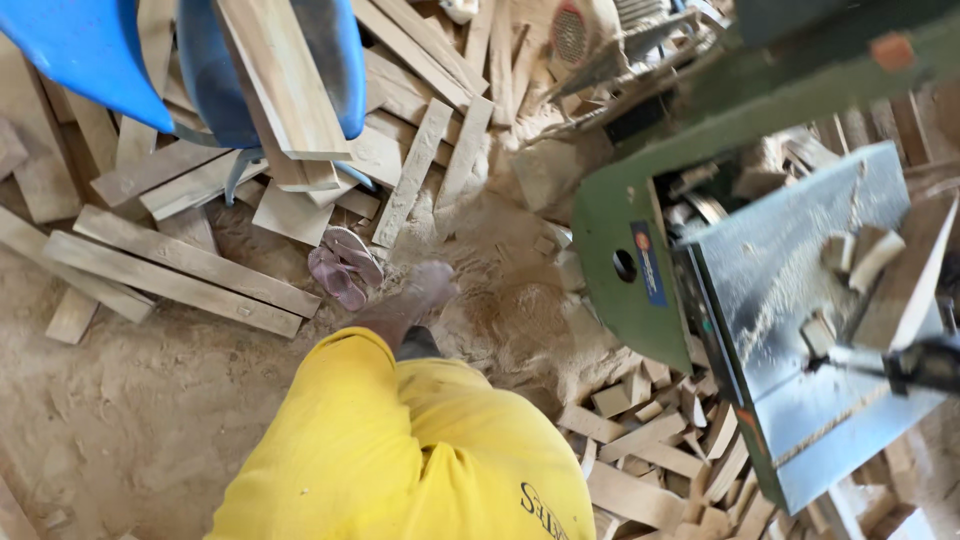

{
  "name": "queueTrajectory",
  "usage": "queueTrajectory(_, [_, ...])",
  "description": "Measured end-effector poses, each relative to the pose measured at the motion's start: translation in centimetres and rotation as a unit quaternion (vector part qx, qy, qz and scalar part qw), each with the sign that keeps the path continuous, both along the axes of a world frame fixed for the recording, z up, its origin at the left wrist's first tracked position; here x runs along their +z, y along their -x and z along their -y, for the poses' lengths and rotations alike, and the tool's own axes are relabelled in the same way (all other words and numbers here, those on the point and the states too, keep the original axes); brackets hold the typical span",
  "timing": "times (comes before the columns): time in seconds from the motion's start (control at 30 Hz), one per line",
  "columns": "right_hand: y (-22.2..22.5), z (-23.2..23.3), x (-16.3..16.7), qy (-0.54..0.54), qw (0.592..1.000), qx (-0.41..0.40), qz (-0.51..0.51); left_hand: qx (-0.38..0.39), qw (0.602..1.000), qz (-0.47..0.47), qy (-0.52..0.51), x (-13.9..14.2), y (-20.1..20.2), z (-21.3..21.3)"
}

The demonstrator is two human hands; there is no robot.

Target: The person cuts curved wooden workpieces on a vertical bandsaw, guiding each piece by hand through the blade and trimming edges. They set finished pieces aside, toss scraps onto the floor, pick up new stock from the surrounding piles, and continue cutting.

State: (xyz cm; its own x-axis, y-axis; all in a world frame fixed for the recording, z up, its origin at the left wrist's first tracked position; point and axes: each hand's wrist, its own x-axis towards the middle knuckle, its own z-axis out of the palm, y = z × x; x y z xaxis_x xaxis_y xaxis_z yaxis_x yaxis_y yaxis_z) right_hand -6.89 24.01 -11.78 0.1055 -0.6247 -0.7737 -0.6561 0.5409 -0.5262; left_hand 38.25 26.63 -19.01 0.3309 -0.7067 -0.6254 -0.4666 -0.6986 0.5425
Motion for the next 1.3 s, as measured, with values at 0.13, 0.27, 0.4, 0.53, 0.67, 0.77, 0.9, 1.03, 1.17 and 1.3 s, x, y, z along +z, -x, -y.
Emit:
queueTrajectory(0.13, [-2.6, 2.5, -0.3, -0.01, 0.999, 0.018, -0.04, 0.288, 0.926, 0.243, 0.015, -1.4, -10.4, -1.6])
queueTrajectory(0.27, [-3.9, 5.3, -0.1, -0.015, 0.995, 0.021, -0.097, 0.505, 0.827, 0.247, 0.027, -3.0, -21.0, -3.2])
queueTrajectory(0.4, [-7.2, 7.9, 0.5, 0.002, 0.99, 0.028, -0.137, 0.525, 0.826, 0.205, -0.025, -4.3, -28.7, -3.4])
queueTrajectory(0.53, [-12.0, 8.7, 0.4, 0.021, 0.987, 0.073, -0.141, 0.507, 0.846, 0.132, -0.098, -5.5, -32.2, -2.7])
queueTrajectory(0.67, [-16.5, 7.1, 0.0, 0.026, 0.961, 0.231, -0.148, 0.507, 0.846, 0.108, -0.124, -7.0, -33.4, -2.2])
queueTrajectory(0.77, [-19.4, 6.6, 0.1, 0.033, 0.938, 0.342, -0.052, 0.523, 0.84, 0.098, -0.104, -7.2, -34.0, -2.5])
queueTrajectory(0.9, [-25.6, 7.7, -0.6, -0.021, 0.95, 0.304, 0.067, 0.56, 0.822, 0.095, -0.054, -5.7, -31.8, -3.4])
queueTrajectory(1.03, [-35.9, 8.7, -2.9, 0.056, 0.887, 0.407, 0.212, 0.582, 0.81, 0.074, 0.017, -3.2, -24.2, -5.2])
queueTrajectory(1.17, [-46.5, 7.5, -3.8, -0.055, 0.861, 0.359, 0.356, 0.629, 0.759, -0.117, 0.119, 0.3, -17.0, -6.6])
queueTrajectory(1.3, [-51.3, 3.7, -3.3, -0.144, 0.835, 0.298, 0.441, 0.652, 0.724, -0.189, 0.123, 3.1, -14.5, -7.3])
